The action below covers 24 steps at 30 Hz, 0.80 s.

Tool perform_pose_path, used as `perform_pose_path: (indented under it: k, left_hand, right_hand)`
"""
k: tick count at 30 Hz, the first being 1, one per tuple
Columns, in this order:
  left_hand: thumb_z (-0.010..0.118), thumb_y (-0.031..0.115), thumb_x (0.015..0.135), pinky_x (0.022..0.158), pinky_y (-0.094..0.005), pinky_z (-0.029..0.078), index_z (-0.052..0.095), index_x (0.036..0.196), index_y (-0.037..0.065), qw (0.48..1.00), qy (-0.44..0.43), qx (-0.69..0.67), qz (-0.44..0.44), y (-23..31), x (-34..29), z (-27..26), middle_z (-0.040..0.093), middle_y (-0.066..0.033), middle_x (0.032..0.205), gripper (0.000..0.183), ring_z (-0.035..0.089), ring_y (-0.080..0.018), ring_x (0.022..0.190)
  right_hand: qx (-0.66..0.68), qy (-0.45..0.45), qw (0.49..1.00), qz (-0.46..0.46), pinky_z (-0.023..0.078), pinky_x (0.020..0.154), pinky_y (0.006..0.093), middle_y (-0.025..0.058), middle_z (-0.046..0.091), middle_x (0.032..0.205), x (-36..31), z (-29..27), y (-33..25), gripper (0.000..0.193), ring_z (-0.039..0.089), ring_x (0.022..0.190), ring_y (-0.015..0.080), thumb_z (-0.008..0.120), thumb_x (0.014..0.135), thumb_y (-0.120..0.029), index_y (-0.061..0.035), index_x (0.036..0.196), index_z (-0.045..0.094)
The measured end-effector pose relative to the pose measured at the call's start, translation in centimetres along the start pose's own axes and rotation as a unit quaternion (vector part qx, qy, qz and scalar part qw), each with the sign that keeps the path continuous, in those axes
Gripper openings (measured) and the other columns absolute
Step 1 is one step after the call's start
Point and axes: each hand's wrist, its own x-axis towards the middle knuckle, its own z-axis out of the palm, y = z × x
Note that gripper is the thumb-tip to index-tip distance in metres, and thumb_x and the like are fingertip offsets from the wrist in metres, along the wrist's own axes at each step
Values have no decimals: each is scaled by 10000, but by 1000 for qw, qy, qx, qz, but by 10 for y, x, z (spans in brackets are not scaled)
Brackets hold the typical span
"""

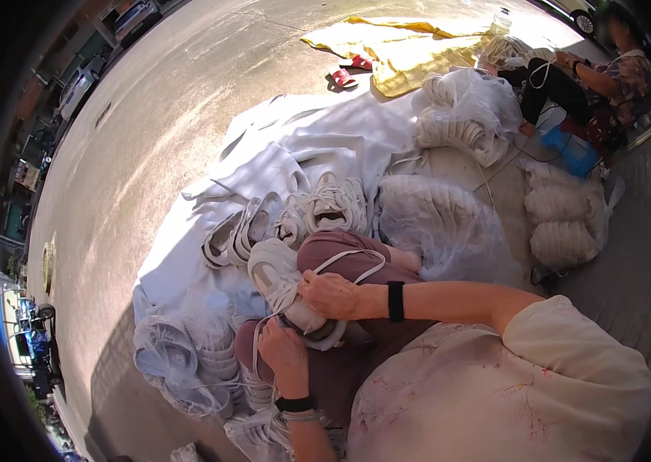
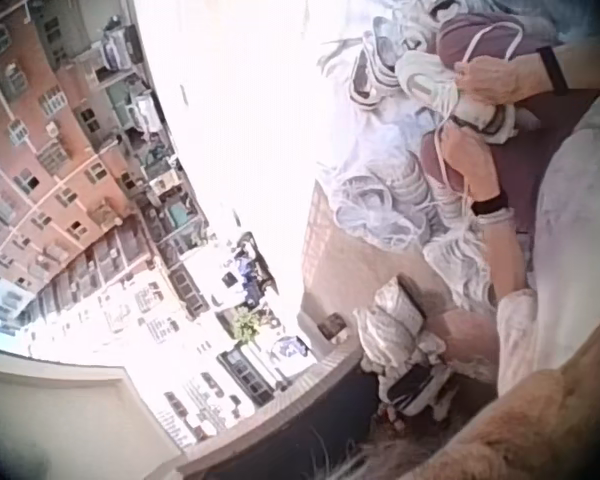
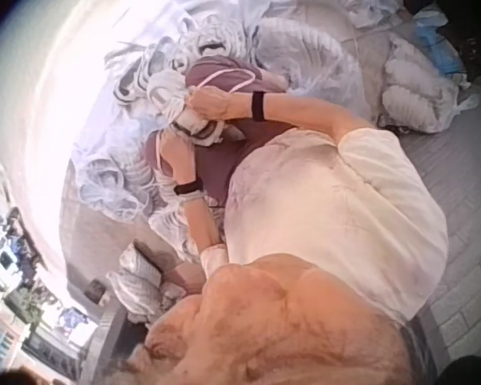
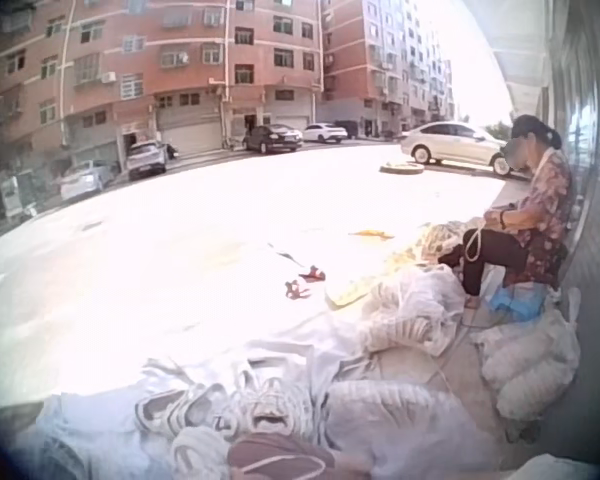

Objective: The recorder is sitting outdoors lacing up white athletic shoes.

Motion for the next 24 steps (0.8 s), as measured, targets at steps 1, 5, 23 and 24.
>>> perform_pose_path:
  k: [1, 5, 23, 24]
  left_hand:
    - [527, 58, 799, 745, -493, 450, 539, 1061, -29, 1000, 0, 8, 11, 7, -1, 1, 600, -221, 925, 276, 581, -413, 840]
    - [569, 64, 784, 720, -455, 466, 511, 996, 0, 999, 28, 34, -2, 2, -16, 19, 588, -187, 900, 229, 585, -371, 781]
    - [555, 62, 765, 712, -510, 475, 496, 965, -16, 981, -22, -165, -97, 0, -7, 2, 597, -269, 870, 223, 598, -439, 819]
    - [555, 62, 765, 712, -510, 475, 496, 965, -16, 981, -16, -167, -95, 0, -7, 2, 597, -269, 870, 223, 598, -439, 819]
  right_hand:
    - [9, -5, 1000, -11, 540, 697, 405, 223, 548, 936, -3, -2, -1, 264, 634, 809, 379, 586, 757, -70, 68, 976, 535]
    - [-19, -18, 997, -68, 549, 694, 408, 209, 554, 959, -10, -11, -9, 257, 649, 838, 344, 558, 785, -43, 32, 1023, 498]
    - [-272, 24, 932, -237, 424, 692, 357, 86, 523, 819, 7, -15, -19, 131, 558, 805, 233, 616, 674, -144, -51, 766, 610]
    - [-277, 27, 930, -239, 424, 692, 357, 86, 523, 819, 10, -17, -20, 131, 558, 805, 233, 616, 674, -144, -51, 766, 610]
